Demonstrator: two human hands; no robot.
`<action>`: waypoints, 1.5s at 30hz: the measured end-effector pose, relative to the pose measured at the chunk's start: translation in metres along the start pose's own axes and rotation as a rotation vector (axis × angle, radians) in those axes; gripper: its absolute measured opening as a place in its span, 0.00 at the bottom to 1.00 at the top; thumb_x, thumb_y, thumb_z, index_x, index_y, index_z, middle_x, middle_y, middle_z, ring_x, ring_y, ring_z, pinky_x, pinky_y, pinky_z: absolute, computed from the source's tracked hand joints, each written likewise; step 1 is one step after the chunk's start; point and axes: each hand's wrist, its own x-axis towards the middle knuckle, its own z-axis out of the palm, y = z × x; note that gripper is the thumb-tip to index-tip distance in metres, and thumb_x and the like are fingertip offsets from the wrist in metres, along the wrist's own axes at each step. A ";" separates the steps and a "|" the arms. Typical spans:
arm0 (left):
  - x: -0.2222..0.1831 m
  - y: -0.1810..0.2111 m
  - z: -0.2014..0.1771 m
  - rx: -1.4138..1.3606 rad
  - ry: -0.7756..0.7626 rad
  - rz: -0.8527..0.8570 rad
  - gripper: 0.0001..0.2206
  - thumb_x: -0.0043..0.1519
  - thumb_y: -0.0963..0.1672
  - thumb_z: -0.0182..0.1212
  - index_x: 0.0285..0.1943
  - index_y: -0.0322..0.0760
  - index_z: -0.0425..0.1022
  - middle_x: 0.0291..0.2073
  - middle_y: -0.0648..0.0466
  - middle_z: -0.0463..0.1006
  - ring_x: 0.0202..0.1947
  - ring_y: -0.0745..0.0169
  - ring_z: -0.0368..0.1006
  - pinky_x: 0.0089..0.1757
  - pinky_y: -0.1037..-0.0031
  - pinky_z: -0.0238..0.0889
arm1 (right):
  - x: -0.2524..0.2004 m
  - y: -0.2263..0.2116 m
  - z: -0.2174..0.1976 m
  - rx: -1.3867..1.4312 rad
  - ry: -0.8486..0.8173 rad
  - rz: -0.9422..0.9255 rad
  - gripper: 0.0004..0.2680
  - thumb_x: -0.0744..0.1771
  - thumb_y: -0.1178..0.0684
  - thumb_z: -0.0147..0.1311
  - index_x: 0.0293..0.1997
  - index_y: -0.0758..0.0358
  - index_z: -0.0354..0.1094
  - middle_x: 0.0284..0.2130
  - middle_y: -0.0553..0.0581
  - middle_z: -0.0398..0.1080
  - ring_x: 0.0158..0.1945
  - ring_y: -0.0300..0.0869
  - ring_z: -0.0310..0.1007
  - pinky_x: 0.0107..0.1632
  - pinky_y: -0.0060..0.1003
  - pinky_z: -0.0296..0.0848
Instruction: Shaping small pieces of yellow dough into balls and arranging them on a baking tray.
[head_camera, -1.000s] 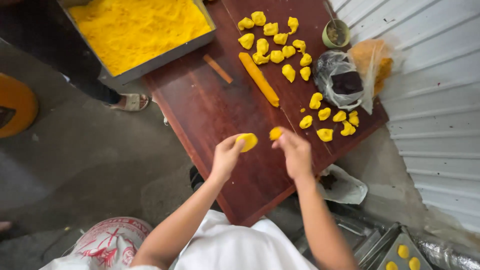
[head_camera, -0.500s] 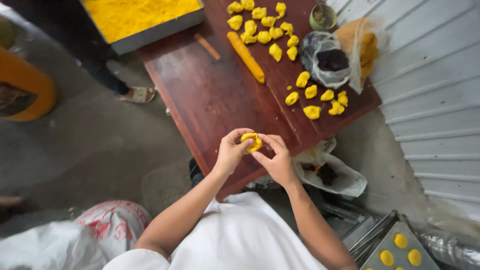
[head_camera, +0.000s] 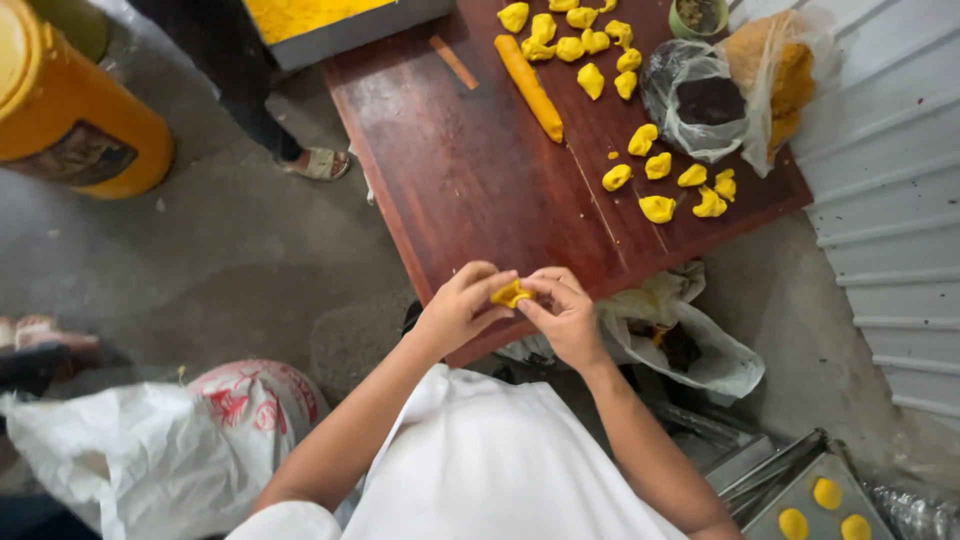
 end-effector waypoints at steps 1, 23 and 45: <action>-0.001 -0.007 0.000 -0.010 -0.009 0.000 0.26 0.57 0.41 0.72 0.66 0.40 0.71 0.52 0.46 0.71 0.50 0.51 0.73 0.48 0.68 0.70 | 0.000 0.008 0.006 -0.004 0.010 0.008 0.10 0.66 0.65 0.60 0.53 0.68 0.73 0.50 0.54 0.67 0.49 0.35 0.72 0.47 0.28 0.76; -0.024 -0.146 0.034 0.072 -0.095 -0.017 0.12 0.58 0.41 0.70 0.50 0.41 0.80 0.39 0.51 0.79 0.42 0.51 0.75 0.44 0.66 0.71 | 0.013 0.130 0.049 -0.633 0.157 -0.030 0.06 0.64 0.61 0.64 0.44 0.63 0.75 0.36 0.57 0.74 0.41 0.47 0.75 0.45 0.40 0.74; -0.028 -0.139 0.045 0.165 -0.064 -0.080 0.06 0.57 0.39 0.68 0.42 0.39 0.82 0.39 0.54 0.77 0.44 0.52 0.73 0.46 0.65 0.70 | 0.028 0.123 0.025 -0.808 -0.056 -0.290 0.04 0.65 0.59 0.64 0.40 0.59 0.76 0.34 0.51 0.70 0.43 0.48 0.71 0.52 0.46 0.68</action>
